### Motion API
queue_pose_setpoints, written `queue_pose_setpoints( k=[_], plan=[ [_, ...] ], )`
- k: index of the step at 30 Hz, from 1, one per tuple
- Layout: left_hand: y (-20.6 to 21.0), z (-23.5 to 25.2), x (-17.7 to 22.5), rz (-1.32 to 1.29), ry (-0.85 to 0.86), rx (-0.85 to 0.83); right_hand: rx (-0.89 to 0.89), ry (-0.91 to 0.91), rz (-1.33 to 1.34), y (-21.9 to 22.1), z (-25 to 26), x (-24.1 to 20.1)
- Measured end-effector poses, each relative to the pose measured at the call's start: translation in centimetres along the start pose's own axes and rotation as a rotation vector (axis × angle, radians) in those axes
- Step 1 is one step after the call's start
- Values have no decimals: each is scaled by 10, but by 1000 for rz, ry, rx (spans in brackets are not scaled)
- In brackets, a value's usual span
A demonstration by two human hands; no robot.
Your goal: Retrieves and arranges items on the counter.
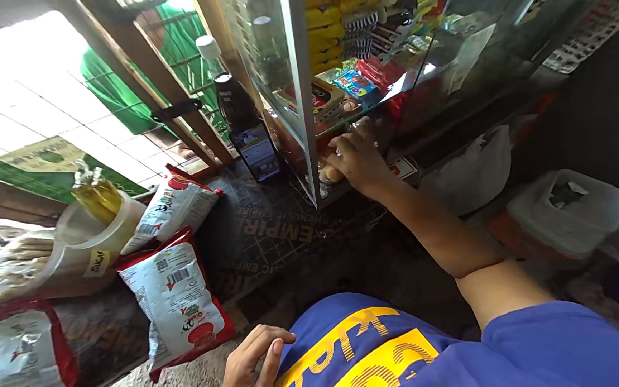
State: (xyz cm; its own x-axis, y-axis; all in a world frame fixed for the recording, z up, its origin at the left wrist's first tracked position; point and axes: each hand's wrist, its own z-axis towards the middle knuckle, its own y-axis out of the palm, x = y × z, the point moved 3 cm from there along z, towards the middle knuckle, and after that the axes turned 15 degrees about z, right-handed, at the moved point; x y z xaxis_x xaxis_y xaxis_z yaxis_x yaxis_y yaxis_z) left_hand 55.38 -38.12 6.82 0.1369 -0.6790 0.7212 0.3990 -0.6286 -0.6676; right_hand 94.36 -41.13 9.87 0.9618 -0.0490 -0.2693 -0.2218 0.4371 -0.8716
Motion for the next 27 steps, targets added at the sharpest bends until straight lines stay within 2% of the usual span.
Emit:
queue_pose_setpoints(
  k=[5, 8, 12, 15, 16, 18, 21, 23, 27],
  plan=[
    [25, 21, -17, -136, 9, -56, 317, -96, 108, 6, -52, 18],
    [50, 46, -17, -296, -96, -86, 438, -103, 199, -11, -85, 7],
    [91, 81, -9, -929, -461, -212, 483, -107, 418, -27, -126, -29],
    [103, 97, 3, -1267, -586, -320, 471, -158, 631, -7, -137, -62],
    [100, 99, 7, -1294, -586, -298, 420, -196, 676, 2, -134, -72],
    [91, 100, 9, -1210, -594, -84, 251, -226, 685, 12, -124, -84],
    [71, 94, -6, -1097, -575, 243, 71, -87, 634, 14, -102, -60],
    [57, 91, -18, -980, -562, 364, 108, 28, 577, 13, -85, -31],
    [32, 102, -32, -828, -568, 488, 366, 291, 310, 14, -46, 21]
  ],
)
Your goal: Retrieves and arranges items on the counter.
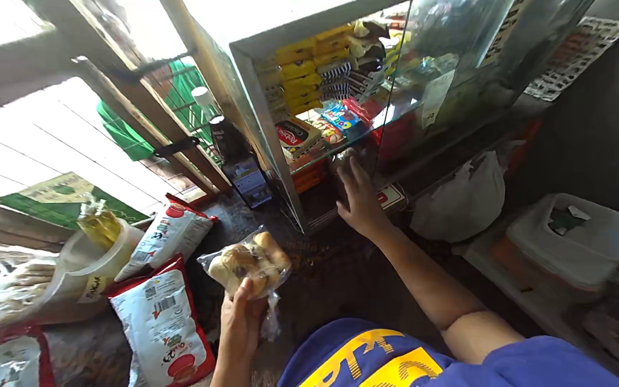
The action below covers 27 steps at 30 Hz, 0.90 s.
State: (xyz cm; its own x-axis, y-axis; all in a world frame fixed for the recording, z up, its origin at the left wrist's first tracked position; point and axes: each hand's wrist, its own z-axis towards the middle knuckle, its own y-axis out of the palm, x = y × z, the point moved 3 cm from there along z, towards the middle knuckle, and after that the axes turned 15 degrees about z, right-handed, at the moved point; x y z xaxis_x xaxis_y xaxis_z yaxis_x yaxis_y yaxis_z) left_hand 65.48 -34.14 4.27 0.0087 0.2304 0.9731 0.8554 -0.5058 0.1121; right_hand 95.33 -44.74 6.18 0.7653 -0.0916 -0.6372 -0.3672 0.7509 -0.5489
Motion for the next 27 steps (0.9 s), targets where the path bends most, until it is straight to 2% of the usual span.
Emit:
queue_pose_setpoints(
  k=[4, 6, 10, 13, 17, 22, 27],
  plan=[
    [-5, 21, 1, 115, -109, 90, 111, 149, -154, 18, 33, 19],
    [-7, 22, -4, 193, -70, 200, 124, 215, -206, 27, 40, 25],
    [-10, 2, -9, 667, 398, 395, 213, 218, -246, 39, 42, 42],
    [-1, -14, -9, 916, 609, 391, 281, 126, -164, 42, 44, 50],
    [7, -27, -18, 932, 683, 294, 311, 112, -85, 36, 44, 38],
    [8, -43, -25, 796, 729, 174, 471, 5, 98, 25, 29, 25],
    [1, -55, -16, 668, 932, 231, 467, 22, 381, 2, 4, 8]
  ],
)
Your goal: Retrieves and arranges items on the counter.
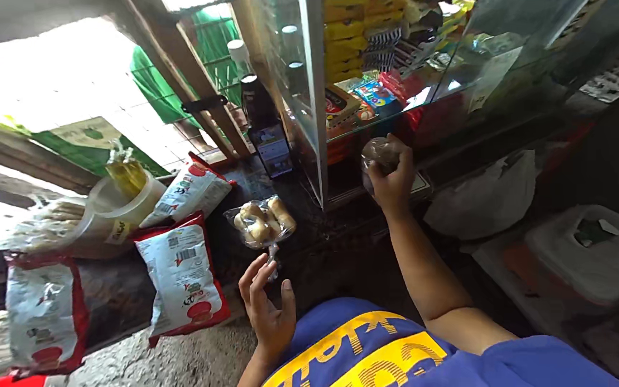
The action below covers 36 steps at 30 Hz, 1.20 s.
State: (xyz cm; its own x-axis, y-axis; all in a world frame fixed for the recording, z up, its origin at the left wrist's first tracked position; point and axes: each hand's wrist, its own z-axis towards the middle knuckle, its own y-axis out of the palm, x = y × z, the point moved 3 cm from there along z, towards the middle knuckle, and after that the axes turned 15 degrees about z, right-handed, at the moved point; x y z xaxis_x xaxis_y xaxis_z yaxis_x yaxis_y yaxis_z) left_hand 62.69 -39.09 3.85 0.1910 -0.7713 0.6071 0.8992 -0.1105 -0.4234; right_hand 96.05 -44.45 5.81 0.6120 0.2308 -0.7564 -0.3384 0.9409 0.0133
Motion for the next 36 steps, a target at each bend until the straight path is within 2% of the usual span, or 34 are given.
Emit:
queue_pose_setpoints(
  k=[6, 8, 10, 13, 15, 18, 22, 25, 30, 36],
  plan=[
    [-18, 0, -2, -65, 47, 78, -74, 136, 369, -53, -28, -48],
    [-18, 0, -5, -124, 21, 28, -74, 202, 458, -65, -35, -70],
    [-15, 2, -7, -287, -48, -109, -103, 289, 575, -68, -42, -86],
    [-5, 2, -7, -592, -234, -432, -187, 409, 752, -48, -58, -99],
    [0, 2, -4, -752, -323, -572, -228, 478, 857, -22, -75, -105],
    [-4, 3, -2, -847, -347, -540, -322, 490, 992, 22, -101, -111],
    [-17, 8, -17, -771, -420, -326, -693, 242, 877, 55, -124, -111],
    [-23, 13, -23, -649, -367, -296, -855, 125, 680, 60, -130, -115],
    [-24, 24, -20, -449, -284, -289, -823, 42, 283, 61, -121, -122],
    [-28, 32, -23, -317, -137, -248, -598, -59, 267, 72, -109, -115]
  ],
)
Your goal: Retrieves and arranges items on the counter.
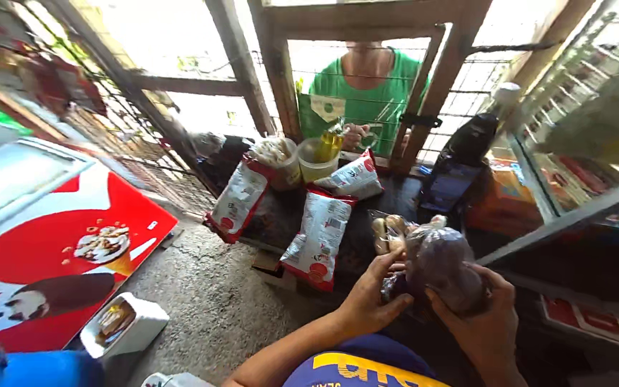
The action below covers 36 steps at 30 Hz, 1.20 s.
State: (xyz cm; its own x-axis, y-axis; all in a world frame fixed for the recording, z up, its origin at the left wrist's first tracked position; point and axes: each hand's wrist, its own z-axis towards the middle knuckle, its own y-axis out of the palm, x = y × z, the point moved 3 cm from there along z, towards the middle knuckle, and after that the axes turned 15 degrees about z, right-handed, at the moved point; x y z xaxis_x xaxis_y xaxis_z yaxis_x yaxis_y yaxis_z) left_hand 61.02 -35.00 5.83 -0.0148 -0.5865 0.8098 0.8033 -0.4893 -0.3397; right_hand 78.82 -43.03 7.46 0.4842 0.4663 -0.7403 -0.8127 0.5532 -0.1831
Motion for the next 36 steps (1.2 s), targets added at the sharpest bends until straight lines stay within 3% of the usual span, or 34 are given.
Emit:
queue_pose_setpoints(
  k=[9, 12, 15, 20, 27, 36],
  plan=[
    [-1, -20, -9, -53, 73, -114, 214, -309, -316, 15, 30, 47],
    [0, -27, -11, -63, 90, -154, 233, -221, -356, 25, 25, 70],
    [-4, -31, -14, -59, 89, -164, 118, -60, -354, 35, 20, 87],
    [-4, -38, -17, -65, 34, -189, -4, -88, -282, 30, 9, 100],
    [-5, -42, -19, -93, 38, -236, 158, -222, -222, 27, -28, 92],
    [-5, -46, -20, -107, 47, -275, 111, -217, -321, 27, -37, 73]
  ],
)
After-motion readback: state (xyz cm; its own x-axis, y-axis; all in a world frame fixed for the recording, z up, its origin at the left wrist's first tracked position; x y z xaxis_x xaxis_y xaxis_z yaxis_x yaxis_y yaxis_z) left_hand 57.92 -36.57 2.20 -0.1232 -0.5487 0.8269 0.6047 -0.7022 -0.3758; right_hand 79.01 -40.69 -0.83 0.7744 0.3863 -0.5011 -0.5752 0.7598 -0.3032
